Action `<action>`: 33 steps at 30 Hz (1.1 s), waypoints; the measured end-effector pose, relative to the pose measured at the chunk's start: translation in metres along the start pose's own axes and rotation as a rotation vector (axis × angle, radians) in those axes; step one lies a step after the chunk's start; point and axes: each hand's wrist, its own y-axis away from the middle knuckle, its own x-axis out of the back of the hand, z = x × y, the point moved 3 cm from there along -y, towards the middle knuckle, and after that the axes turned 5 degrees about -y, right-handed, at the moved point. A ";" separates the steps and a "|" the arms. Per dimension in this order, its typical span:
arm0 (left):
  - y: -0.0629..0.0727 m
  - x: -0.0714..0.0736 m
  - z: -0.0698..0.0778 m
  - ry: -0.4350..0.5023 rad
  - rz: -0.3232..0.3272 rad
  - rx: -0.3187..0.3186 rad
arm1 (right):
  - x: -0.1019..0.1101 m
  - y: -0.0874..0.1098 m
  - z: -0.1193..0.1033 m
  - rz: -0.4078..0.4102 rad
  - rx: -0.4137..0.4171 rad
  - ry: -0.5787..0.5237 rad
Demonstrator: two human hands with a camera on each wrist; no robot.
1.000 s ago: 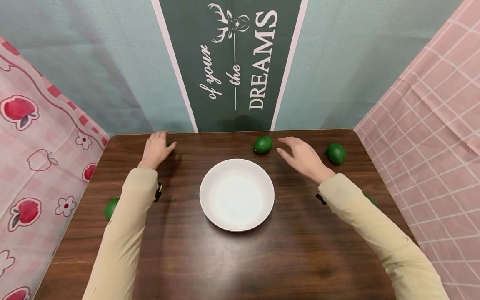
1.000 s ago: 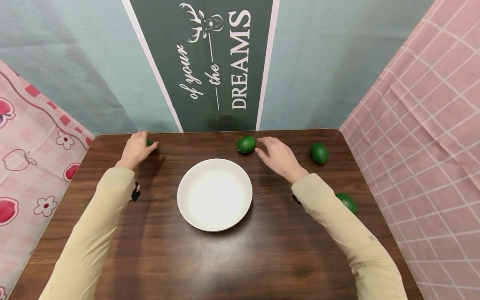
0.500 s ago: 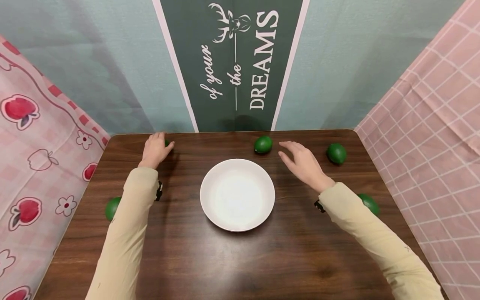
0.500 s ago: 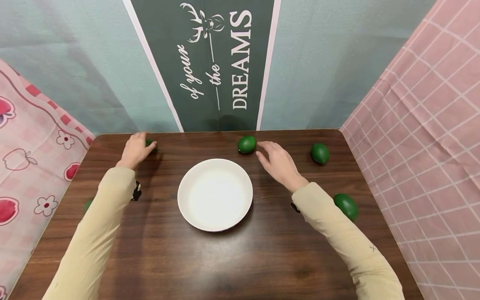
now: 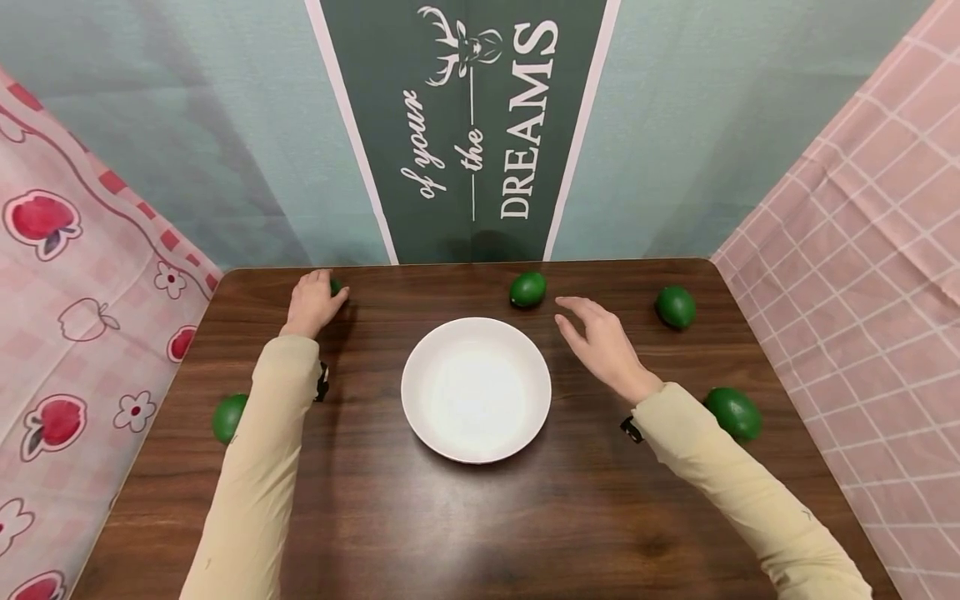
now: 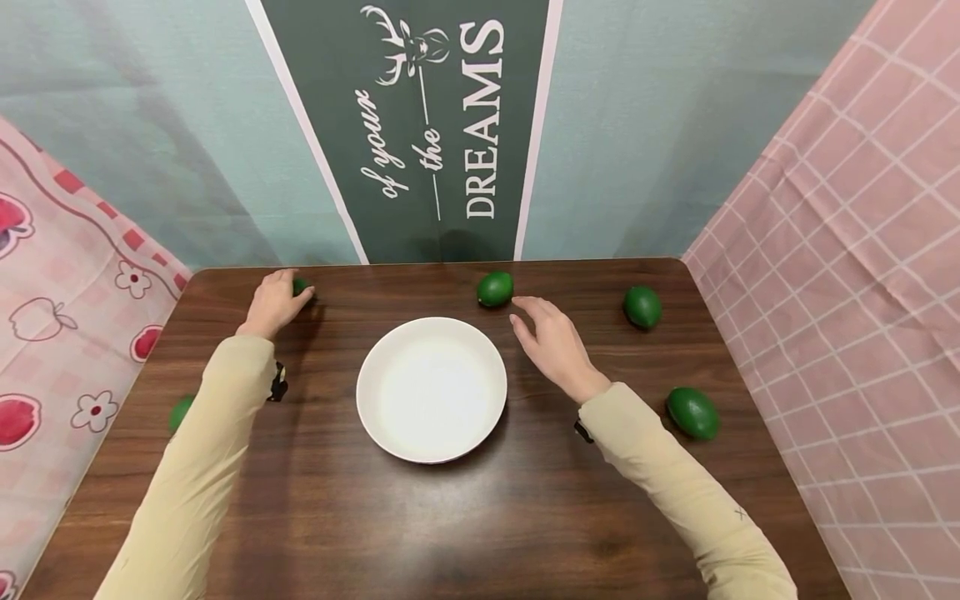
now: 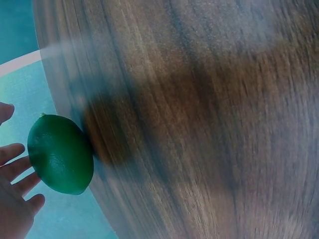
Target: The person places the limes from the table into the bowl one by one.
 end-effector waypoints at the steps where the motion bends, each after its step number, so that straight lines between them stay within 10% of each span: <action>1: 0.001 0.000 0.000 0.001 0.002 -0.002 | -0.001 0.001 0.000 0.004 0.003 -0.006; 33: -0.002 -0.010 -0.006 0.023 -0.042 0.010 | -0.041 0.031 -0.004 0.108 -0.006 -0.165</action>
